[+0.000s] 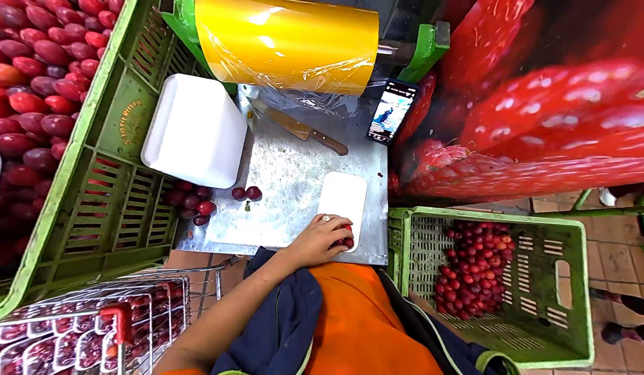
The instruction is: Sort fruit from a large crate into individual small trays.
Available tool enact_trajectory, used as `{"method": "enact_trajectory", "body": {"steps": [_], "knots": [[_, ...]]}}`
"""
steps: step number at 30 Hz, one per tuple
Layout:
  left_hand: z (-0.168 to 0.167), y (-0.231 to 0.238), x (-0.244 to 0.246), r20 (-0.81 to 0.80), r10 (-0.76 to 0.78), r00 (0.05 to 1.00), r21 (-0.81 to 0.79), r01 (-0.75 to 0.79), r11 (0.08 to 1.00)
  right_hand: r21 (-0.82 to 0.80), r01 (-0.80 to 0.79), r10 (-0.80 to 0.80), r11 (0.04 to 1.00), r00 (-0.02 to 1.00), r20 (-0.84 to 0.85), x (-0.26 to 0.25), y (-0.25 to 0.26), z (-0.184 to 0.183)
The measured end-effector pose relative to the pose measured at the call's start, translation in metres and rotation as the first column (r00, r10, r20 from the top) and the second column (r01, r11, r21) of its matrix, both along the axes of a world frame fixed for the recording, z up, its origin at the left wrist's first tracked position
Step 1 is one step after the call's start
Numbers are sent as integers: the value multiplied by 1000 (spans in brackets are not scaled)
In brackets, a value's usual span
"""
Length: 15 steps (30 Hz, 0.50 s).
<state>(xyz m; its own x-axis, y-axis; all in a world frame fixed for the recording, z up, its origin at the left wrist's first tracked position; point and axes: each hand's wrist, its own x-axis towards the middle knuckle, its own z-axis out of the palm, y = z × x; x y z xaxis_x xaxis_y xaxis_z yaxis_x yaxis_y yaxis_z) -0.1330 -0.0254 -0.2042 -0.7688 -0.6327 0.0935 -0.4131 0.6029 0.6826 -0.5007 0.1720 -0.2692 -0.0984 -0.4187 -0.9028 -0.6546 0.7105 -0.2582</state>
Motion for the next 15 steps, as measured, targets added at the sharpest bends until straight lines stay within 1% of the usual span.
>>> {"method": "enact_trajectory", "body": {"steps": [2, 3, 6, 7, 9, 10, 11, 12, 13, 15], "knots": [[-1, 1, 1, -5, 6, 1000, -7, -6, 1000, 46, -12, 8, 999, 996, 93, 8, -11, 23], [-2, 2, 1, -5, 5, 1000, -7, -5, 1000, 72, -41, 34, 997, 995, 98, 12, -15, 32], [-3, 4, 0, -7, 5, 1000, -13, -5, 1000, 158, -92, 86, 983, 995, 44, 40, -37, 87], [-4, 4, -1, -9, 7, 1000, -19, -7, 1000, 162, -124, 120, 979, 992, 33, 44, -40, 100], [-3, 4, 1, -10, 9, 1000, -25, -9, 1000, 46, -165, 164, 985, 986, 25, 36, -30, 88], [-2, 4, 2, -8, 11, 1000, -22, -11, 1000, -2, -159, 159, 987, 987, 21, 34, -28, 84], [0, 4, 2, -5, 13, 1000, -17, -13, 1000, -62, -137, 136, 989, 991, -6, 29, -21, 71], [1, 4, 2, -3, 15, 1000, -11, -15, 1000, -71, -119, 119, 990, 993, 0, 23, -18, 61], [1, 4, 2, 1, 13, 1000, -4, -13, 1000, -95, -119, 123, 988, 992, 30, 13, -10, 44], [1, 5, 1, 13, 1, 1000, 4, -1, 1000, -182, -122, 137, 976, 988, 73, -23, 19, -22]]}}
